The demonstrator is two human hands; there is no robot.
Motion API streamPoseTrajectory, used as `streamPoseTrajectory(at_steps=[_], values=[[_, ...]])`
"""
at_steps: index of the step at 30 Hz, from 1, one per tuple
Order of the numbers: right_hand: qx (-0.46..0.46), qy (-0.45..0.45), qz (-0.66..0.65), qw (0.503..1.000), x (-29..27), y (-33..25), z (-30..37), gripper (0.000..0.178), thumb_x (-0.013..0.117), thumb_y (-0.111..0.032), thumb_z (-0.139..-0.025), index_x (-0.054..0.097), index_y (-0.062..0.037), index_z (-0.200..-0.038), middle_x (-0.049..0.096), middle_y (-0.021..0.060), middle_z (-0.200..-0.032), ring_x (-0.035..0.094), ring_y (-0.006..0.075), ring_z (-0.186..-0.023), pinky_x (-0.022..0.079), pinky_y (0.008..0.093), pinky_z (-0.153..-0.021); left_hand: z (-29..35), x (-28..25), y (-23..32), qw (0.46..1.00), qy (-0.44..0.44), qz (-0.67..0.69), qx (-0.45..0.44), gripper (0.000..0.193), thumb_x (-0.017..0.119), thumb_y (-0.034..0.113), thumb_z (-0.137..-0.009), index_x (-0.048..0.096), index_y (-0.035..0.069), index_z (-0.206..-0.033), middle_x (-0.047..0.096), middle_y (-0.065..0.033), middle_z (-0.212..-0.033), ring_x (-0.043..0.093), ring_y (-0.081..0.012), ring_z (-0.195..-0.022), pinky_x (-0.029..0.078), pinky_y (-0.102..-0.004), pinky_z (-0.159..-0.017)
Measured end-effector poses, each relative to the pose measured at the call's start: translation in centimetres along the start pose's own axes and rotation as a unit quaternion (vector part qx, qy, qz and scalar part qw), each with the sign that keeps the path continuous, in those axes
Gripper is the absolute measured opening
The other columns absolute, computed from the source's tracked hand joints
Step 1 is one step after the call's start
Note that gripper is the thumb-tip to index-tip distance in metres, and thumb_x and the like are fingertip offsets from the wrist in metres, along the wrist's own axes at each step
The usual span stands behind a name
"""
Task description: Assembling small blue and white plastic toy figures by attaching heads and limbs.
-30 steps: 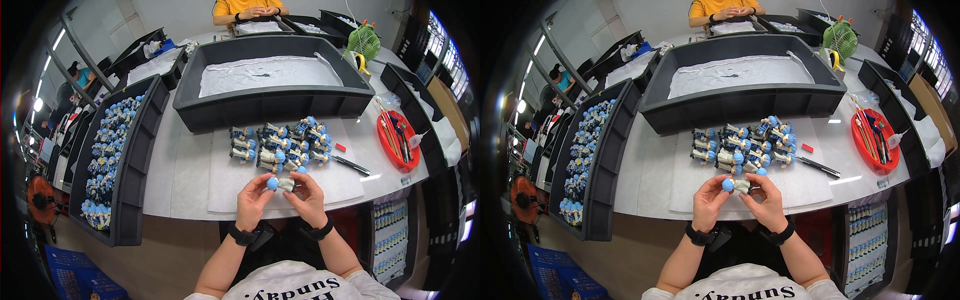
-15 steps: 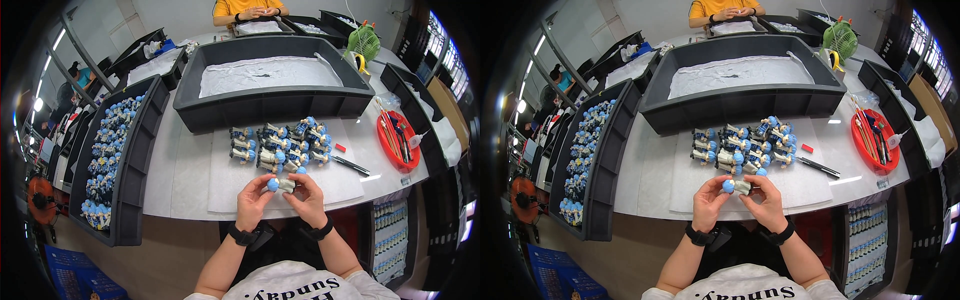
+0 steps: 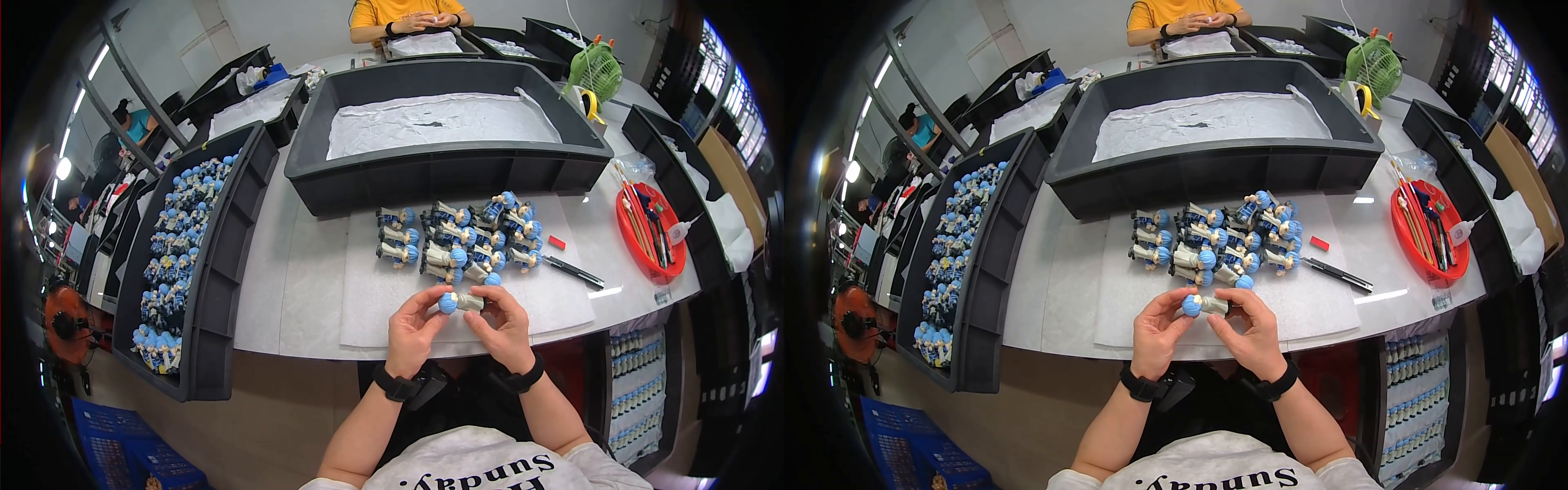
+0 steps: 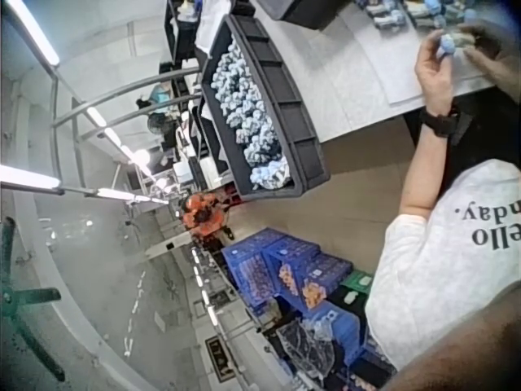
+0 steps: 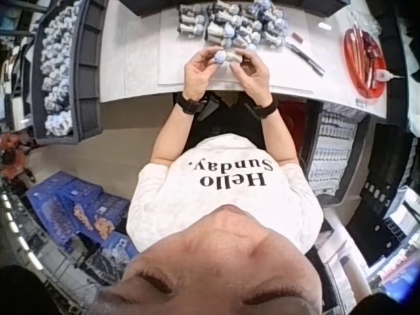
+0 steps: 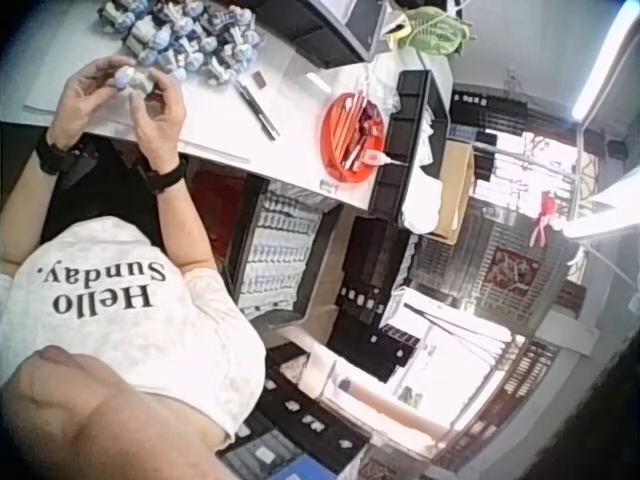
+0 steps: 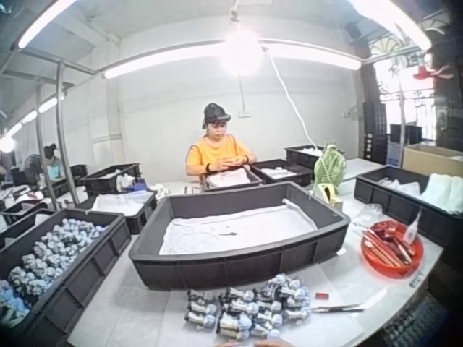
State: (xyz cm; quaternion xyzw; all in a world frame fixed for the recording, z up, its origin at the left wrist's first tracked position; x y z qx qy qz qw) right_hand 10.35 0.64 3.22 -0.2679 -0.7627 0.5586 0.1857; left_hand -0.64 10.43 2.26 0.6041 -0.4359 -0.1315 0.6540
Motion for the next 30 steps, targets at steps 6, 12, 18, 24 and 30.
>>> streamPoseTrajectory(at_steps=[6,12,18,24,30], values=[[0.001,0.007,-0.018,1.0,-0.1,0.2,0.0,0.029,0.064,-0.004,-0.075,0.055,0.0004,-0.103,0.055,0.0064,-0.096,0.053,0.0104,-0.081,0.043,0.0209,-0.069,0.0,0.1,0.0,1.0,-0.003,-0.002,-0.008,0.036,0.053,-0.011,-0.076,0.051,-0.001,-0.111,0.054,-0.0108,-0.112,0.051,-0.0169,-0.103,0.041,-0.027,-0.088],[0.006,0.024,-0.016,1.0,0.0,0.0,0.0,0.024,0.062,-0.003,-0.076,0.056,0.0006,-0.099,0.055,0.0055,-0.092,0.052,0.01,-0.078,0.043,0.0208,-0.067,0.1,0.0,0.1,1.0,-0.002,-0.003,-0.01,0.037,0.051,-0.013,-0.076,0.051,-0.001,-0.11,0.054,-0.0113,-0.113,0.051,-0.0177,-0.104,0.041,-0.0275,-0.089],[-0.023,0.019,0.051,0.998,0.0,-0.5,-0.1,0.021,0.062,-0.004,-0.076,0.057,-0.0003,-0.097,0.055,0.0054,-0.089,0.051,0.0106,-0.075,0.042,0.0217,-0.065,0.1,0.1,0.2,1.0,-0.007,-0.005,-0.007,0.036,0.052,-0.013,-0.075,0.051,-0.002,-0.11,0.053,-0.0114,-0.112,0.051,-0.0173,-0.103,0.042,-0.0269,-0.087],[0.021,0.051,-0.106,0.993,-2.3,-0.8,0.3,0.021,0.06,-0.003,-0.079,0.057,0.0005,-0.099,0.053,0.0039,-0.093,0.049,0.0079,-0.076,0.044,0.0209,-0.069,-0.1,0.6,-0.3,0.998,0.018,-0.059,0.004,0.036,0.054,-0.013,-0.074,0.05,-0.003,-0.108,0.054,-0.0109,-0.108,0.052,-0.0172,-0.099,0.042,-0.027,-0.085],[-0.08,0.161,-0.163,0.97,-12.9,-5.8,2.0,0.02,0.057,0.003,-0.079,0.055,0.0009,-0.099,0.053,0.0035,-0.094,0.052,0.0086,-0.081,0.043,0.0199,-0.072,0.1,0.5,-0.3,0.991,0.045,-0.125,0.019,0.035,0.053,-0.013,-0.073,0.05,-0.005,-0.107,0.054,-0.0117,-0.106,0.053,-0.0181,-0.093,0.043,-0.0278,-0.082]])
Point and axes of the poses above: each hand's wrist, its own z-axis away from the middle knuckle, its own x-axis out of the palm, y = z × x, the point moved 4 cm from there along -z, towards the middle knuckle
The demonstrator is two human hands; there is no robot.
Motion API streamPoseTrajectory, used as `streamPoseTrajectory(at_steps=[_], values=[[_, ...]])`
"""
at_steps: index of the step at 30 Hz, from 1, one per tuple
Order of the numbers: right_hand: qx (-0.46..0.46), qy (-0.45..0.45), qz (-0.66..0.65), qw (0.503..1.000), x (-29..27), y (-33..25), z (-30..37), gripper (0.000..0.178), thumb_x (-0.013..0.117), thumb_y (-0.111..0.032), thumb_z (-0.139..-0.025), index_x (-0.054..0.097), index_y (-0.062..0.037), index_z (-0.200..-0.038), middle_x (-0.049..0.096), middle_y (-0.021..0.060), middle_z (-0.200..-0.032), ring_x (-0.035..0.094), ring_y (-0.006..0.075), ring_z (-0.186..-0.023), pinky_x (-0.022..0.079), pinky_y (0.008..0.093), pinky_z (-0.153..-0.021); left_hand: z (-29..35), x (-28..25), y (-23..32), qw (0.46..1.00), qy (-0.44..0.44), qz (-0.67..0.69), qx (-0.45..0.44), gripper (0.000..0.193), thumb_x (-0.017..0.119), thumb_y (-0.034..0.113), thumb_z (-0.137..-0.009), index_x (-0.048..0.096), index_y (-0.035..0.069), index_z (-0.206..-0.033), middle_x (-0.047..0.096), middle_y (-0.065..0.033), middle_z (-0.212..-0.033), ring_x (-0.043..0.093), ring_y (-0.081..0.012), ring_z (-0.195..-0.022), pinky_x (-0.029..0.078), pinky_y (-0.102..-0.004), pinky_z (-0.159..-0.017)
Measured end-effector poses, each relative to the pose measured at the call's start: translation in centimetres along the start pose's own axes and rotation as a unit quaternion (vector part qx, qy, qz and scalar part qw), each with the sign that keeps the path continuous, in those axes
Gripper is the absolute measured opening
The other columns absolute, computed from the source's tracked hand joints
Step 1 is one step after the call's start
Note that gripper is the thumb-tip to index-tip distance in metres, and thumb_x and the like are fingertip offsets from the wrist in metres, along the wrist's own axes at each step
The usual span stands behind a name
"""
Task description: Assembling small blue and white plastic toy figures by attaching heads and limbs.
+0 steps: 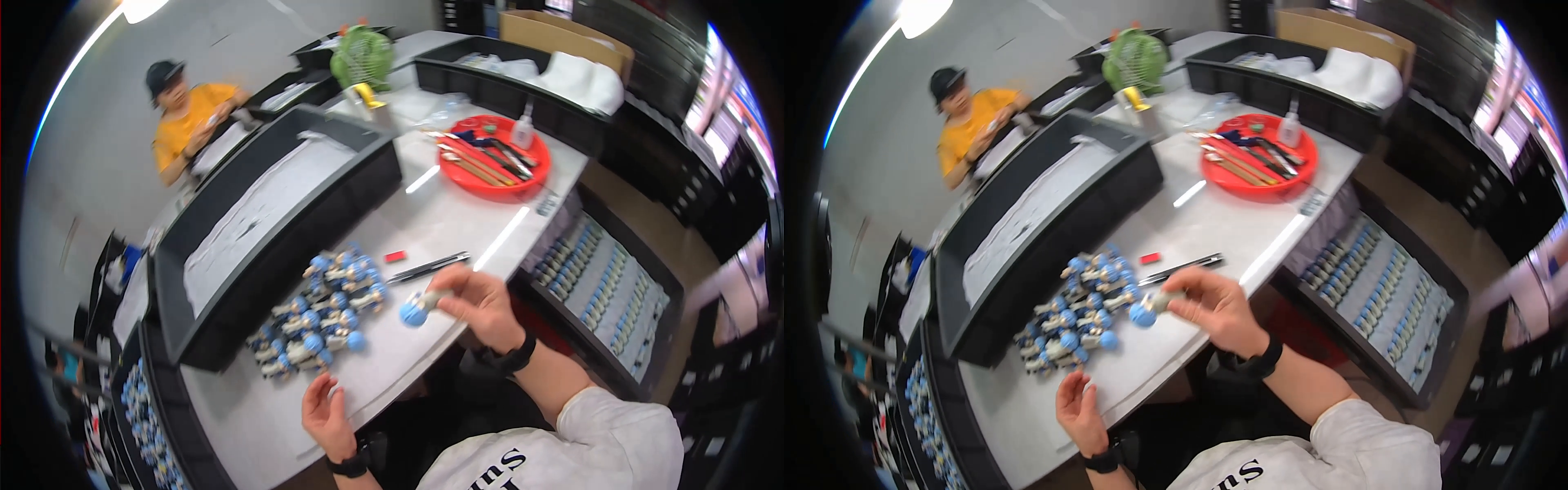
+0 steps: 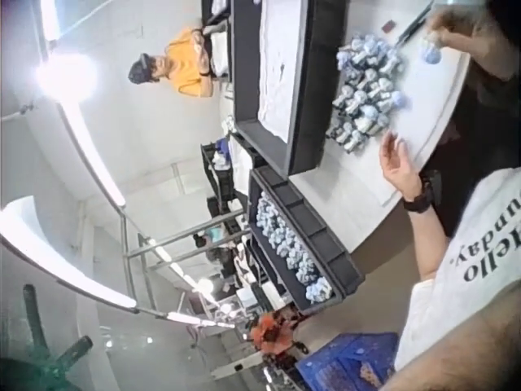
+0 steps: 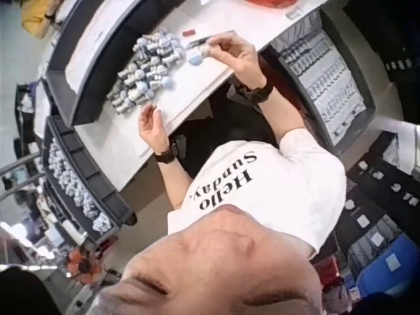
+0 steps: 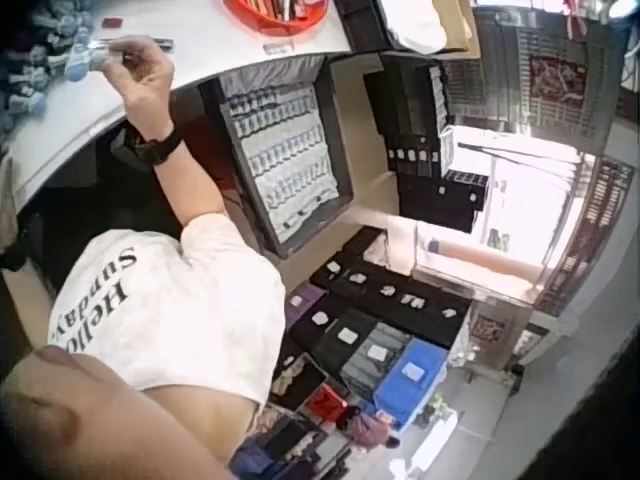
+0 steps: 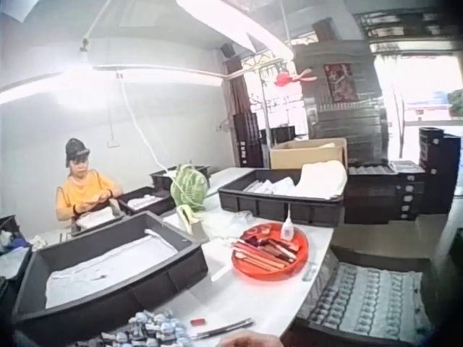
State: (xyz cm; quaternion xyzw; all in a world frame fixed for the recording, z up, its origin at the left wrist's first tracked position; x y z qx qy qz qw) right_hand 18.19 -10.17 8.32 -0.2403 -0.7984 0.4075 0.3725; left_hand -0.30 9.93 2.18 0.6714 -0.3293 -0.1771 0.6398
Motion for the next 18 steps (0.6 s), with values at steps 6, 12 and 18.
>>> streamPoseTrajectory(at_steps=[6,12,18], values=[[-0.183,0.396,0.151,0.887,-16.6,-8.4,2.0,0.018,0.058,-0.006,-0.082,0.057,-0.0019,-0.098,0.058,0.0008,-0.087,0.052,0.0066,-0.075,0.041,0.0191,-0.066,0.4,-0.1,0.0,0.998,-0.019,-0.054,0.012,0.031,0.049,-0.006,-0.08,0.048,-0.002,-0.111,0.054,-0.0107,-0.106,0.053,-0.0171,-0.092,0.043,-0.0269,-0.081],[-0.118,0.543,0.27,0.786,-33.4,-6.1,6.8,0.02,0.06,-0.009,-0.08,0.057,-0.0023,-0.098,0.058,-0.0005,-0.081,0.051,0.0059,-0.069,0.041,0.0197,-0.06,0.3,-0.1,-0.1,0.999,-0.029,-0.044,-0.002,0.027,0.05,-0.006,-0.081,0.049,-0.004,-0.109,0.054,-0.0123,-0.106,0.053,-0.0184,-0.093,0.043,-0.0282,-0.083],[0.153,0.527,0.567,0.614,-42.7,0.0,9.1,0.023,0.065,-0.019,-0.069,0.064,-0.0124,-0.091,0.063,0.0068,-0.087,0.06,0.0239,-0.083,0.046,0.0342,-0.072,0.2,-0.3,-0.2,0.998,-0.022,-0.055,0.001,0.029,0.05,-0.006,-0.081,0.048,-0.004,-0.11,0.054,-0.013,-0.106,0.053,-0.0189,-0.094,0.043,-0.0289,-0.084]])
Point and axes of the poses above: each hand's wrist, its own z-axis away from the middle knuckle, its own x-axis out of the palm, y = z × x, the point moved 4 cm from there along -z, towards the middle knuckle
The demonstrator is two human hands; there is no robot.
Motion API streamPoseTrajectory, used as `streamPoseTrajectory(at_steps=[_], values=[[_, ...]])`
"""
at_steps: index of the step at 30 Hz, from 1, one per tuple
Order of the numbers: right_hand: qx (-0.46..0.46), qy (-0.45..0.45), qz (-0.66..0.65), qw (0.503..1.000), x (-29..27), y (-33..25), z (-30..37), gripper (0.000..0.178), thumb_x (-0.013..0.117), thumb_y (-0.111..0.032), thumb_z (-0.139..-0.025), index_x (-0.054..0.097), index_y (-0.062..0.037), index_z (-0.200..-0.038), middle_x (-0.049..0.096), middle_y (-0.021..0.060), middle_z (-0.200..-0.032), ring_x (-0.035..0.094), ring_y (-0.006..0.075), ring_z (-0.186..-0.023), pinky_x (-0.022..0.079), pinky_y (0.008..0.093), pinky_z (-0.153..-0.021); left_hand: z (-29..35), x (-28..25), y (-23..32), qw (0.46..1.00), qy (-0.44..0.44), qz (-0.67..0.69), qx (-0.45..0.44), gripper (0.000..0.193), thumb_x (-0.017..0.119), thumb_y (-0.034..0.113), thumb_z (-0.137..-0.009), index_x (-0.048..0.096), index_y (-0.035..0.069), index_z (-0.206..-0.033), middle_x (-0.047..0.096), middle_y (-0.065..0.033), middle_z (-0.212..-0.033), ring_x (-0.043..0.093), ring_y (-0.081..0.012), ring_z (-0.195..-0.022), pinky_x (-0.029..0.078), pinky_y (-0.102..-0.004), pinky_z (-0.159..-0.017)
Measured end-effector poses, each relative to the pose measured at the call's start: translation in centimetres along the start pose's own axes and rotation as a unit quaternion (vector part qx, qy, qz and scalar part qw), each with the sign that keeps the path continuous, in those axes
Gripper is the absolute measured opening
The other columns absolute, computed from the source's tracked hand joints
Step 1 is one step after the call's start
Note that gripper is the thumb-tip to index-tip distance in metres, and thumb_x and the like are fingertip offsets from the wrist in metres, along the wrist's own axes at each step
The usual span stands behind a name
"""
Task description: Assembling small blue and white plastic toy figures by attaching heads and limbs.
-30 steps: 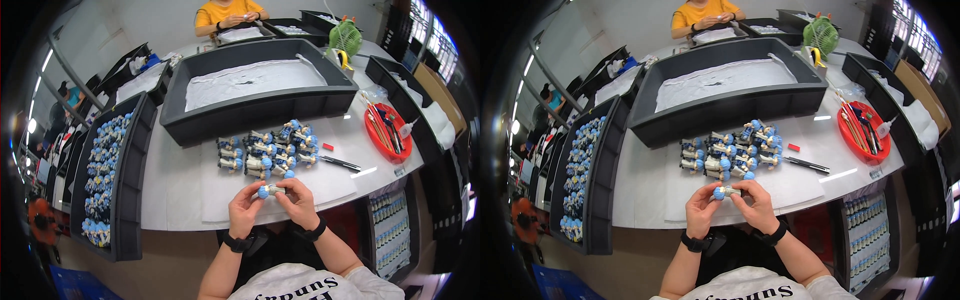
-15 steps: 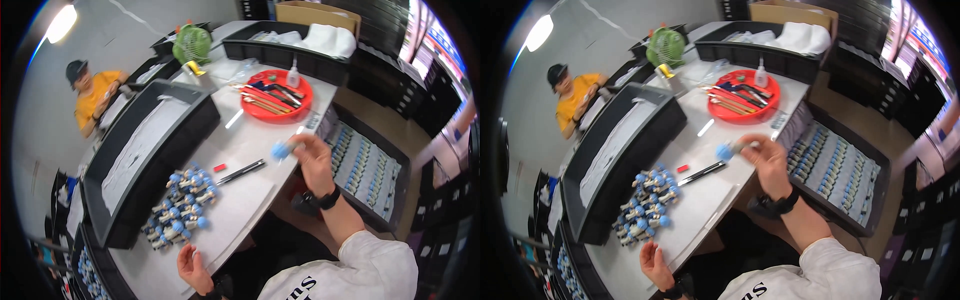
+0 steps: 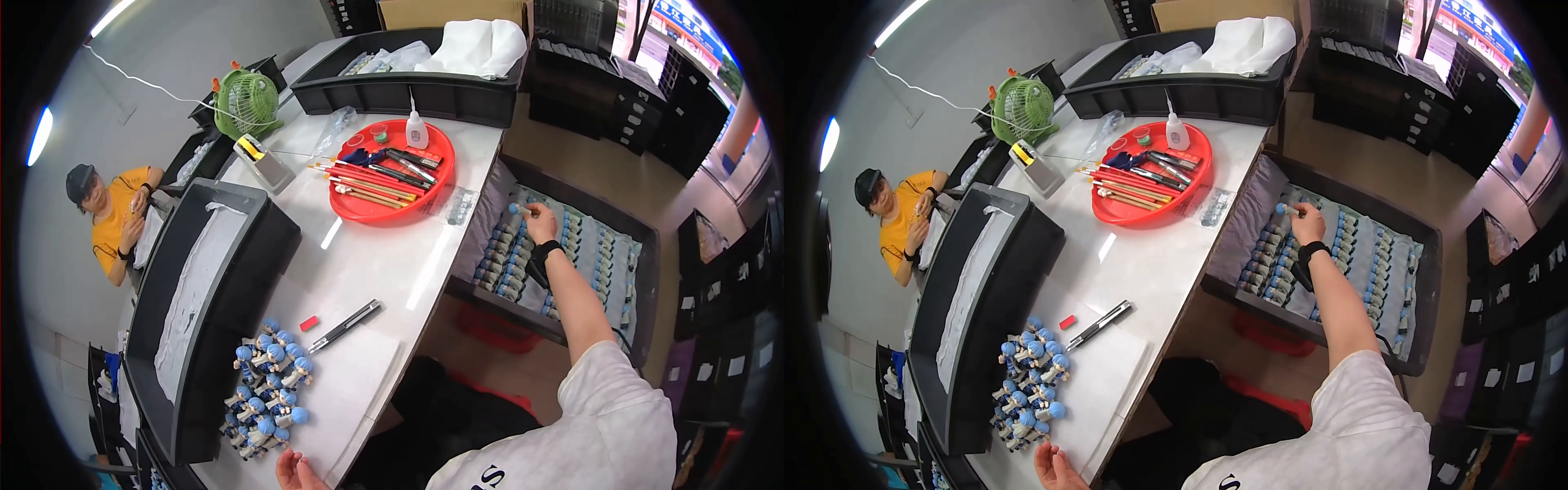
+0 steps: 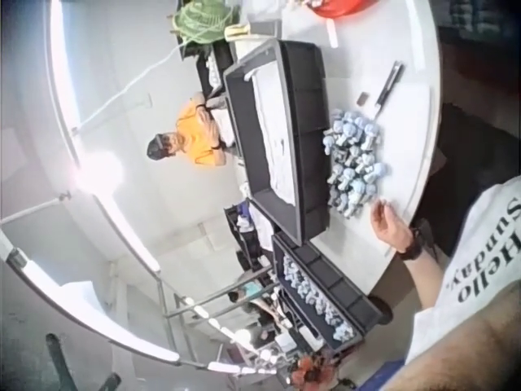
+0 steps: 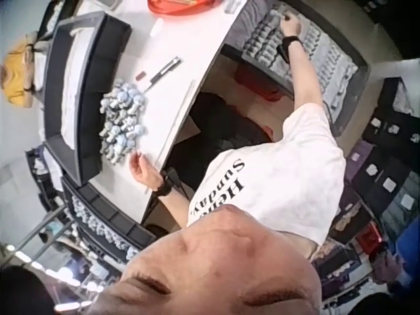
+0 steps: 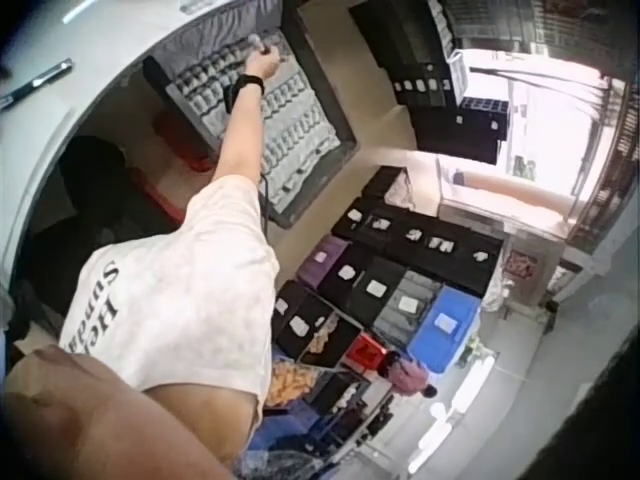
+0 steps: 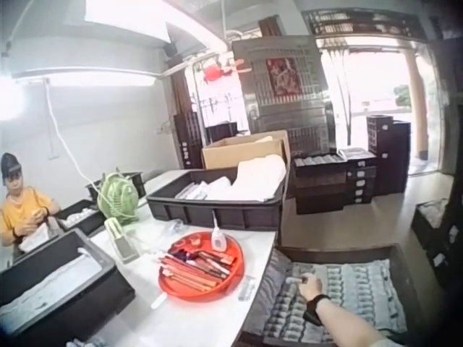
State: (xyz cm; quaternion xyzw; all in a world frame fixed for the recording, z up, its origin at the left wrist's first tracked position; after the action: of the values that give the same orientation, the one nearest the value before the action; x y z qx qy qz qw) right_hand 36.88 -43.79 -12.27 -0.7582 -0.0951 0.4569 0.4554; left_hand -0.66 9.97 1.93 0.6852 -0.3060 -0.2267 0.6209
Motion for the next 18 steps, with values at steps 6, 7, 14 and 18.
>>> streamPoseTrajectory(at_steps=[6,7,14,18], values=[[0.046,-0.04,0.089,0.994,3.5,3.6,-1.4,0.025,0.063,-0.016,-0.069,0.064,-0.0123,-0.094,0.063,0.0085,-0.089,0.059,0.0264,-0.085,0.047,0.0363,-0.074,0.1,0.4,0.0,1.0,0.002,-0.013,0.013,0.029,0.05,-0.006,-0.081,0.048,-0.004,-0.11,0.054,-0.0141,-0.107,0.053,-0.0201,-0.095,0.043,-0.0297,-0.084],[0.056,-0.038,0.089,0.994,3.9,3.8,-1.6,0.025,0.063,-0.016,-0.069,0.064,-0.012,-0.094,0.063,0.0088,-0.089,0.059,0.0264,-0.085,0.047,0.0366,-0.075,0.2,0.5,0.0,1.0,-0.001,-0.016,0.018,0.029,0.05,-0.006,-0.081,0.049,-0.004,-0.11,0.054,-0.0142,-0.106,0.053,-0.0204,-0.095,0.043,-0.0299,-0.083],[-0.009,-0.112,0.063,0.992,9.1,7.8,-3.6,0.028,0.055,-0.013,-0.071,0.06,-0.0087,-0.098,0.061,0.0126,-0.097,0.057,0.0272,-0.094,0.044,0.0352,-0.082,0.0,0.1,-0.1,0.997,0.067,-0.02,-0.028,0.031,0.049,-0.005,-0.079,0.049,-0.001,-0.11,0.054,-0.0088,-0.105,0.051,-0.0148,-0.09,0.042,-0.0253,-0.079],[-0.056,-0.171,0.076,0.981,10.1,11.0,-5.3,0.039,0.062,-0.027,-0.073,0.056,-0.0054,-0.105,0.058,0.0154,-0.105,0.055,0.0282,-0.099,0.042,0.0357,-0.085,-0.2,0.6,0.7,0.997,0.073,-0.017,-0.031,0.026,0.054,-0.008,-0.075,0.053,-0.005,-0.101,0.058,-0.0105,-0.095,0.056,-0.0167,-0.085,0.045,-0.0265,-0.078]])
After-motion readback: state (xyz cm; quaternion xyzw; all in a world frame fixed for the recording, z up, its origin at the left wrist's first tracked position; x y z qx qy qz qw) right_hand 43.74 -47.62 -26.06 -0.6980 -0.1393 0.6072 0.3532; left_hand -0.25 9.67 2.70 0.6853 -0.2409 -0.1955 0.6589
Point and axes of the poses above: each hand's wrist, its own z-axis away from the middle knuckle, its own x-axis out of the palm, y = z × x, the point moved 4 cm from there along -z, towards the middle knuckle
